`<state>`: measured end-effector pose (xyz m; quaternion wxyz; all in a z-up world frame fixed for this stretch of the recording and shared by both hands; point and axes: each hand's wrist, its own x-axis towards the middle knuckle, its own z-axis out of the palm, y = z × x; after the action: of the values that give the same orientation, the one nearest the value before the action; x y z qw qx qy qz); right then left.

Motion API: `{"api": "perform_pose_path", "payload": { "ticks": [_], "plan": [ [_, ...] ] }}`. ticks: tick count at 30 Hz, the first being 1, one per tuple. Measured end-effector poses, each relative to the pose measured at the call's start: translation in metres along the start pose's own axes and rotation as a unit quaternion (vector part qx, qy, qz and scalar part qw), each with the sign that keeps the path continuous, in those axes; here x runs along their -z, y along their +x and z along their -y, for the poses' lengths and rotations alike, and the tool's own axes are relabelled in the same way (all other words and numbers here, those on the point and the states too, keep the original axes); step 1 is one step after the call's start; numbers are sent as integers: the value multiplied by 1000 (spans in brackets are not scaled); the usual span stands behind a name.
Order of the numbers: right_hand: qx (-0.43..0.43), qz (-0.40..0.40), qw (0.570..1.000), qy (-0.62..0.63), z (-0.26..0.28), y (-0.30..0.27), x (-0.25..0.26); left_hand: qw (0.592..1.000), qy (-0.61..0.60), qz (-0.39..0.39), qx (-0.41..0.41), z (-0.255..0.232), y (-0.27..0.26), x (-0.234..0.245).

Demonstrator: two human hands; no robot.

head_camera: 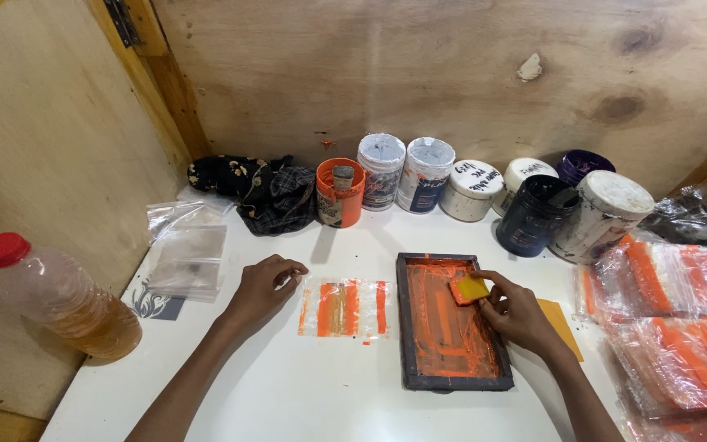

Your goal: The person uses a yellow sponge to apply orange paint from a black tray onto a clear plastic sheet. They then place the painted sheet onto a stack of similar sheets and wipe the table surface with a black cloth.

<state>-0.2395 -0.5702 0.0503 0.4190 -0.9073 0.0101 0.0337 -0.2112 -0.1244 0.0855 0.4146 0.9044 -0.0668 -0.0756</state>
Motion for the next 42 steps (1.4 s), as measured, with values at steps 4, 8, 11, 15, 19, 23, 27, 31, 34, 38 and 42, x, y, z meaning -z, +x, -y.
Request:
{"api": "perform_pose_path", "payload": {
  "ticks": [4, 8, 11, 15, 19, 23, 27, 31, 34, 38, 42],
  "plan": [
    [2, -3, 1000, 8, -1, 1, 0, 1000, -12, -3, 8, -4, -2, 0],
    [9, -8, 1000, 3, -3, 1, -1, 1000, -12, -5, -4, 1, 1, -1],
    [14, -9, 1000, 1, -6, 3, -1, 1000, -14, -7, -8, 1, 1, -1],
    [11, -10, 1000, 3, -3, 1, -2, 1000, -5, -6, -8, 2, 2, -1],
    [3, -2, 1000, 10, -1, 1, -1, 1000, -9, -6, -4, -1, 0, -1],
    [-14, 10, 1000, -16, 2, -1, 2, 998, 57, -15, -32, 14, 7, -8],
    [-32, 14, 999, -39, 8, -3, 8, 969, 192, -71, -137, 33, 19, -29],
    [-44, 8, 999, -12, 14, -6, 10, 941, 205, -107, -248, 5, 4, -55],
    [-8, -54, 998, -41, 10, -2, 7, 931, 200, -88, -293, -27, -17, -77],
    [-32, -81, 988, -128, 8, 1, -1, 943, 155, 3, -293, -63, -57, -107],
    [-2, -93, 982, -163, -3, 7, -7, 956, 213, 140, -142, -99, -102, -136]
  ]
}}
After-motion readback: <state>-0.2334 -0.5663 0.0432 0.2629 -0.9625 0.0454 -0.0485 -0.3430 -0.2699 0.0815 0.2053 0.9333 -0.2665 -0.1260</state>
